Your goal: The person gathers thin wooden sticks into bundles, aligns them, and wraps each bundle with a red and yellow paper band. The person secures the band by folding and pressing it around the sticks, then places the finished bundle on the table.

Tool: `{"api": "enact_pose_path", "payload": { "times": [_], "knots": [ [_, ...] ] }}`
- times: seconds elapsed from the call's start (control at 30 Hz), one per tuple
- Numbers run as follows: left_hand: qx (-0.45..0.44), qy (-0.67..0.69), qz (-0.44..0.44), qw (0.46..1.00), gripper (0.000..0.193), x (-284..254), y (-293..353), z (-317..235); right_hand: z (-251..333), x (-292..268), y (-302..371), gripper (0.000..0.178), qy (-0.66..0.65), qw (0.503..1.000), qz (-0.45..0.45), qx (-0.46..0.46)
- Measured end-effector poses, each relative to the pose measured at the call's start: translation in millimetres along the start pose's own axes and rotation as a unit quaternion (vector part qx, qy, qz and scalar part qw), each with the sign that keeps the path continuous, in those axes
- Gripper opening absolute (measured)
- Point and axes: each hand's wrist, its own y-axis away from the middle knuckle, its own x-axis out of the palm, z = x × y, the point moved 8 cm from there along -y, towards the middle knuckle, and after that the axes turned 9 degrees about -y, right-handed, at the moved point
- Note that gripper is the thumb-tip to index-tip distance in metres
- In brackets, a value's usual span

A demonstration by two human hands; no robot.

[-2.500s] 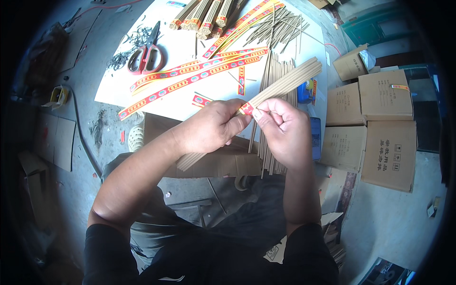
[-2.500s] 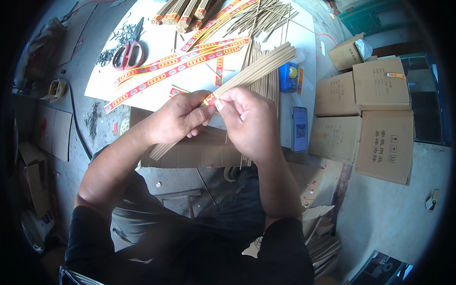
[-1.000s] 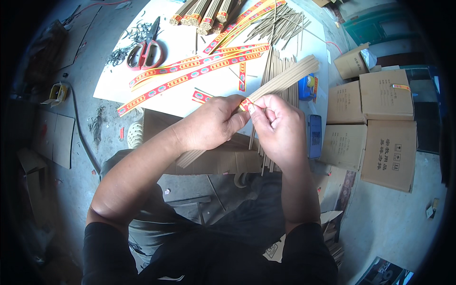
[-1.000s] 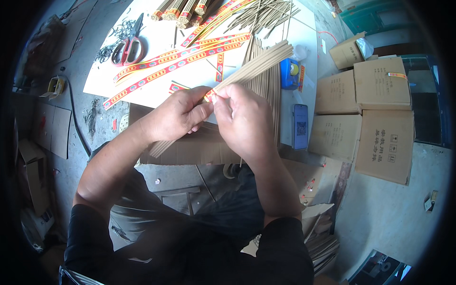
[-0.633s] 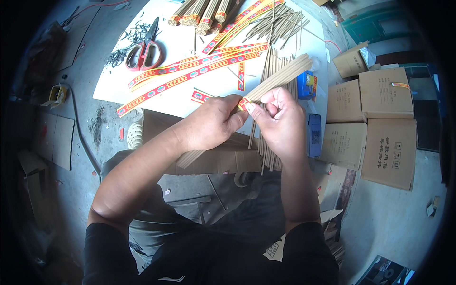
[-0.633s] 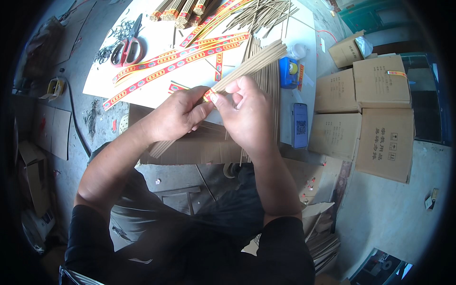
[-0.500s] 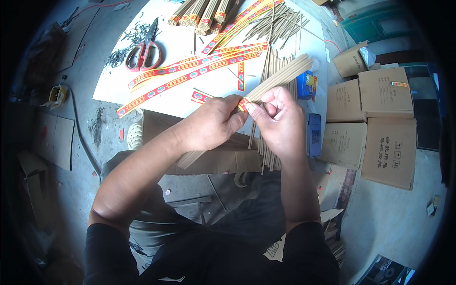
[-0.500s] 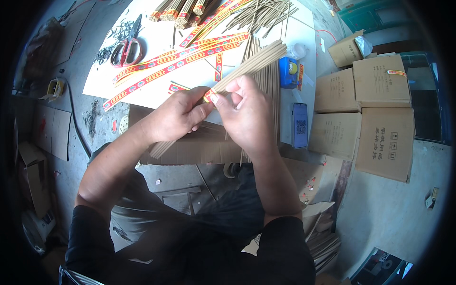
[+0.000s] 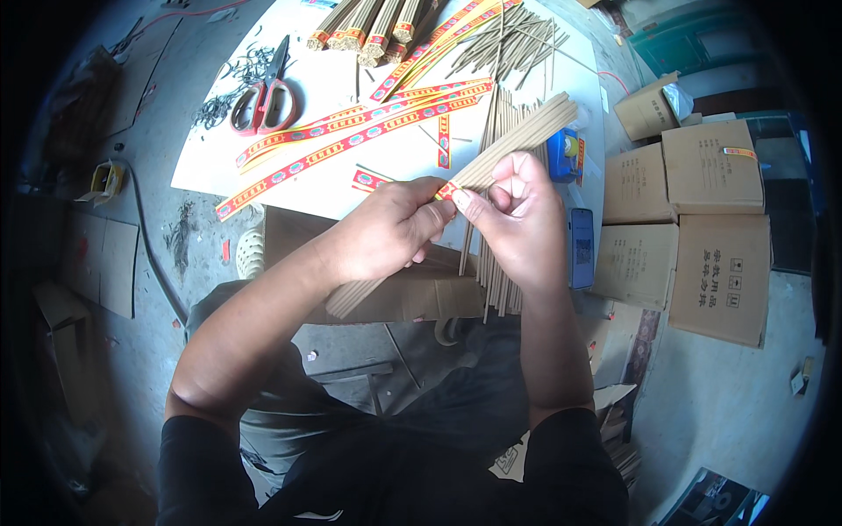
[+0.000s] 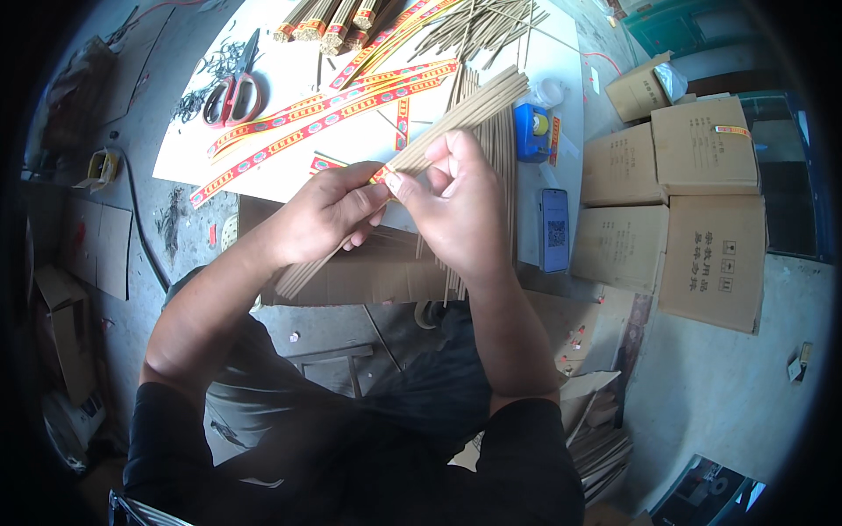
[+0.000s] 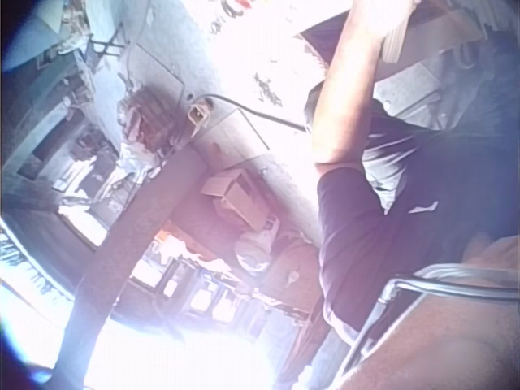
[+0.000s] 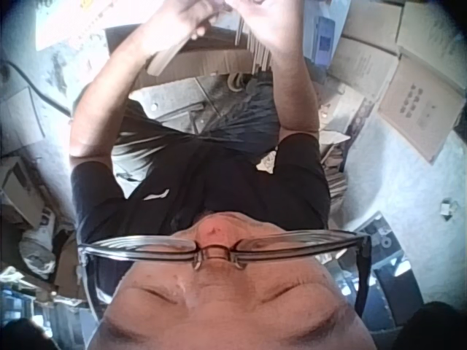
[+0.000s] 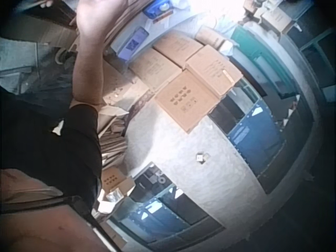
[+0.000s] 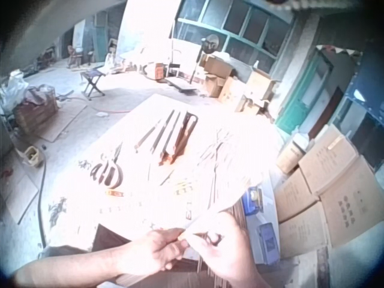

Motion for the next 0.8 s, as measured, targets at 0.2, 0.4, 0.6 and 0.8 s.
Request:
{"api": "enact_pose_path", "payload": {
  "times": [0.2,0.4,0.6,0.8],
  "knots": [
    [-0.004,0.023,-0.007,1.000,0.036,2,1,-8,-6,-5,0,0.020,-0.083,0.996,-0.006,0.031],
    [0.003,0.044,-0.016,0.999,0.035,-4,4,2,-7,2,-4,0.024,-0.075,0.996,-0.024,-0.045],
    [0.005,-0.028,-0.018,0.999,0.034,-6,9,-8,-11,6,-2,0.030,0.090,0.994,-0.024,-0.058],
    [0.030,-0.055,-0.026,0.998,0.031,-7,9,-13,-13,12,-1,0.033,0.065,0.988,-0.087,-0.108]
  ]
}}
